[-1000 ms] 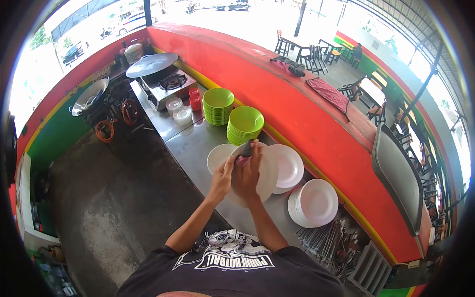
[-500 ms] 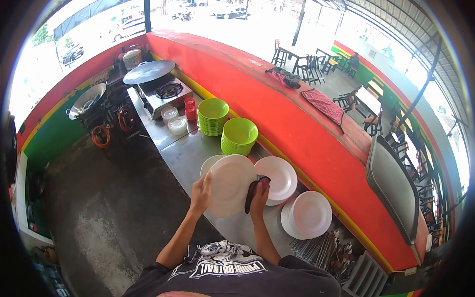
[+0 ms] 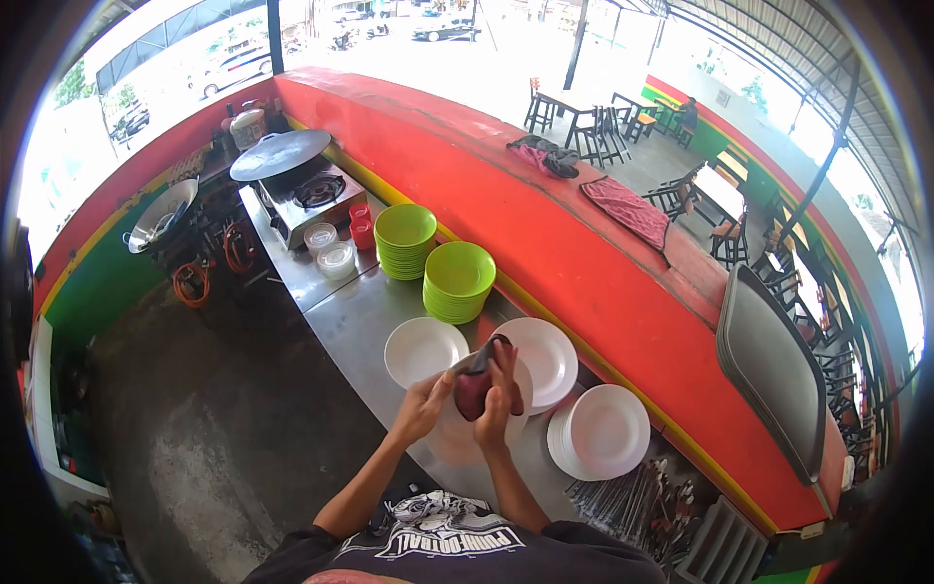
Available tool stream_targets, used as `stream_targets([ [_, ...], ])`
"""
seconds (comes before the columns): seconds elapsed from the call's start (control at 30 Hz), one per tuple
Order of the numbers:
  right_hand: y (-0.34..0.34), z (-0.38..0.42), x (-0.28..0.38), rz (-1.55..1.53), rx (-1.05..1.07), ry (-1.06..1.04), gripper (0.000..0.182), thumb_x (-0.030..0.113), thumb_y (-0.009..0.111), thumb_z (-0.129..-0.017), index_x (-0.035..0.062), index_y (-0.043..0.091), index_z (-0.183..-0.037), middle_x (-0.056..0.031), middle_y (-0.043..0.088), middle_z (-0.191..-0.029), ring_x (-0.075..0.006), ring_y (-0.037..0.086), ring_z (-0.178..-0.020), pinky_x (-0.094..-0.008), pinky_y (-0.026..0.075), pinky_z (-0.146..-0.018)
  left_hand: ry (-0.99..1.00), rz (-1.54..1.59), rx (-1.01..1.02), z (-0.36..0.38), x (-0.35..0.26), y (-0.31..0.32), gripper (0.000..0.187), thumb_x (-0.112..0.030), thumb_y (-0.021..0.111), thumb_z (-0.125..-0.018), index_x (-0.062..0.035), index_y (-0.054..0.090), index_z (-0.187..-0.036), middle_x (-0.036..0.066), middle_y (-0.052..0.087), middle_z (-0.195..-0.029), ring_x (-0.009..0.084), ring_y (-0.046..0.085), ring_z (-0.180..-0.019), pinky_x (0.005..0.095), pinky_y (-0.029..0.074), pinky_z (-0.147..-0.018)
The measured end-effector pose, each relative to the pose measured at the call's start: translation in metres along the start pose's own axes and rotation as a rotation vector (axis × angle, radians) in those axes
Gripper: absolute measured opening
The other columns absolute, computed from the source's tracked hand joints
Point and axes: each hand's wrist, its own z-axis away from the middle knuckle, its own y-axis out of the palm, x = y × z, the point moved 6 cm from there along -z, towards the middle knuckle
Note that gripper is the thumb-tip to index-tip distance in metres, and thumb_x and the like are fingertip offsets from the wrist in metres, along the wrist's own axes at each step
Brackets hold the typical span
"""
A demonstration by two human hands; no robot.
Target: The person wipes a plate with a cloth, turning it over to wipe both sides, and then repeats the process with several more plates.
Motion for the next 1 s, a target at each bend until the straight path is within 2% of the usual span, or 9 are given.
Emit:
stream_targets([
  [0.03,0.007,0.003,0.007,-0.060,0.047,0.011,0.052,0.029,0.030,-0.106,-0.0074,0.048,-0.138,-0.0215,0.035,-0.156,-0.0459,0.016,-0.149,-0.0534,0.014,-0.120,0.025,0.053,0.000,-0.001,-0.002,0.007,0.043,-0.037,0.047,-0.107,0.0035,0.061,-0.099,-0.004,0.046,-0.074,0.0065,0.041,-0.073,0.0261,0.040,-0.065],
  [0.13,0.013,-0.002,0.008,0.084,0.145,-0.050,0.047,0.023,0.037,-0.104,-0.0056,0.049,-0.139,-0.0212,0.035,-0.156,-0.0440,0.015,-0.150,-0.0524,0.011,-0.121,0.032,0.130,0.003,-0.003,-0.008,0.010,0.044,-0.037,0.046,-0.107,0.0038,0.063,-0.104,-0.003,0.052,-0.077,0.0068,0.044,-0.076,0.0266,0.042,-0.067],
  [0.17,0.010,-0.007,0.005,0.072,0.174,0.014,0.050,0.016,0.051,-0.096,-0.0007,0.047,-0.143,-0.0198,0.032,-0.158,-0.0437,0.013,-0.150,-0.0554,0.008,-0.121,0.024,0.138,0.011,-0.003,-0.008,0.009,0.046,-0.038,0.045,-0.107,0.0037,0.064,-0.105,-0.004,0.054,-0.079,0.0066,0.045,-0.077,0.0256,0.042,-0.068],
  [0.3,-0.005,-0.015,-0.011,0.420,0.171,0.044,0.078,0.012,0.068,-0.077,0.0092,0.040,-0.150,-0.0158,0.030,-0.159,-0.0425,0.015,-0.150,-0.0615,0.006,-0.119,-0.052,-0.019,0.067,0.005,-0.017,0.001,0.048,-0.041,0.045,-0.107,0.0028,0.065,-0.108,-0.004,0.053,-0.080,0.0073,0.045,-0.076,0.0245,0.040,-0.069],
  [0.4,-0.021,-0.015,-0.025,0.409,0.061,0.114,0.078,0.011,0.069,-0.074,0.0081,0.042,-0.147,-0.0153,0.033,-0.157,-0.0408,0.017,-0.150,-0.0621,0.006,-0.118,-0.016,0.013,0.044,0.009,-0.021,-0.006,0.042,-0.040,0.051,-0.105,-0.0059,0.066,-0.124,-0.004,0.047,-0.070,0.0060,0.038,-0.064,0.0257,0.036,-0.056],
  [0.43,-0.025,-0.016,-0.021,0.453,0.009,0.114,0.075,0.006,0.069,-0.072,0.0072,0.045,-0.144,-0.0157,0.040,-0.151,-0.0374,0.030,-0.145,-0.0558,0.017,-0.119,0.005,0.001,0.021,0.010,-0.023,-0.008,0.042,-0.040,0.051,-0.104,-0.0070,0.066,-0.125,-0.004,0.046,-0.069,0.0060,0.037,-0.063,0.0258,0.035,-0.055],
  [0.63,-0.039,0.003,-0.050,0.135,-0.131,0.326,0.062,-0.001,0.067,-0.077,0.0034,0.049,-0.135,-0.0136,0.057,-0.126,-0.0259,0.056,-0.120,-0.0339,0.043,-0.104,0.219,0.006,-0.144,0.021,-0.051,-0.022,0.040,-0.037,0.053,-0.104,-0.0095,0.064,-0.131,-0.004,0.037,-0.063,0.0058,0.032,-0.059,0.0260,0.029,-0.051],
  [0.8,-0.039,0.042,-0.086,-0.368,-0.198,0.772,0.041,0.004,0.066,-0.086,0.0016,0.054,-0.125,-0.0067,0.065,-0.110,-0.0177,0.064,-0.100,-0.0303,0.052,-0.088,0.316,0.087,-0.246,0.025,-0.045,-0.035,0.044,-0.036,0.052,-0.105,-0.0027,0.063,-0.131,-0.005,0.039,-0.066,0.0061,0.033,-0.059,0.0250,0.028,-0.052],
  [1.0,-0.038,0.073,-0.097,-0.570,-0.331,0.865,0.029,0.011,0.068,-0.091,0.0031,0.061,-0.118,-0.0063,0.068,-0.107,-0.0154,0.065,-0.096,-0.0298,0.052,-0.084,0.269,0.144,-0.075,0.026,-0.041,-0.032,0.051,-0.039,0.046,-0.106,-0.0008,0.053,-0.139,0.005,0.065,-0.107,0.0125,0.056,-0.099,0.0264,0.043,-0.090],
])
